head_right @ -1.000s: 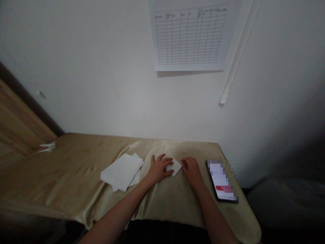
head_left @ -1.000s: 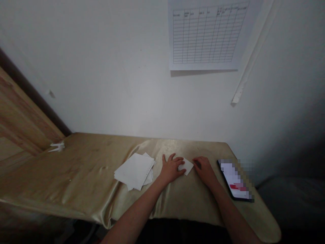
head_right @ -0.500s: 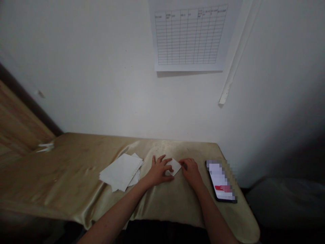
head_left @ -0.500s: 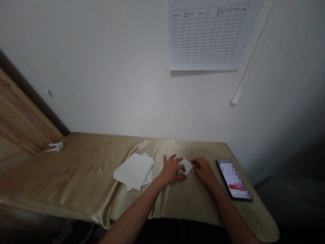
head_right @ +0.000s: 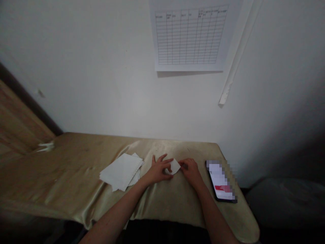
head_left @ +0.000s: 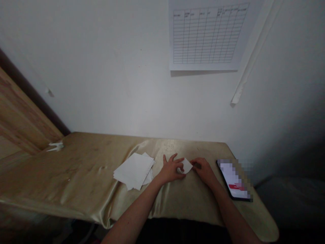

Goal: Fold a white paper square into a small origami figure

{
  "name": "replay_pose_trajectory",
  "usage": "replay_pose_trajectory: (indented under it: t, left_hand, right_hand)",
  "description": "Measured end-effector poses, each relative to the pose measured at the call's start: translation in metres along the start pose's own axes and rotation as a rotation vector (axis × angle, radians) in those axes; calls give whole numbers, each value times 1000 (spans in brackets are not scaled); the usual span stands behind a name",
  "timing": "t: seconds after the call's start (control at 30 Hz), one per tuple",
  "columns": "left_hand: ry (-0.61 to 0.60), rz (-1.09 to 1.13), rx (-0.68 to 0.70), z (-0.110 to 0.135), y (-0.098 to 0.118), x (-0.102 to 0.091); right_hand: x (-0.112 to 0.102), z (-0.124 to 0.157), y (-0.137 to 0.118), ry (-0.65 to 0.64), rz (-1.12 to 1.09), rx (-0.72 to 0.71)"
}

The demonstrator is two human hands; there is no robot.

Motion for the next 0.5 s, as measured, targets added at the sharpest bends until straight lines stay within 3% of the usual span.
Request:
replay_pose_trajectory:
  t: [0.5]
  left_hand:
    - [-14,69,-5,2,-7,-3]
  right_hand:
    - [4,-2,2,-73,104,-15]
Point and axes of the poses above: each hand's wrist, its own z-axis away from the middle knuckle, its own x-axis out of the palm, y = z × x, the point moved 6 cm from there along -z, towards the middle knuckle, and after that the axes turned 7 degrees about -y, right-handed, at the moved point
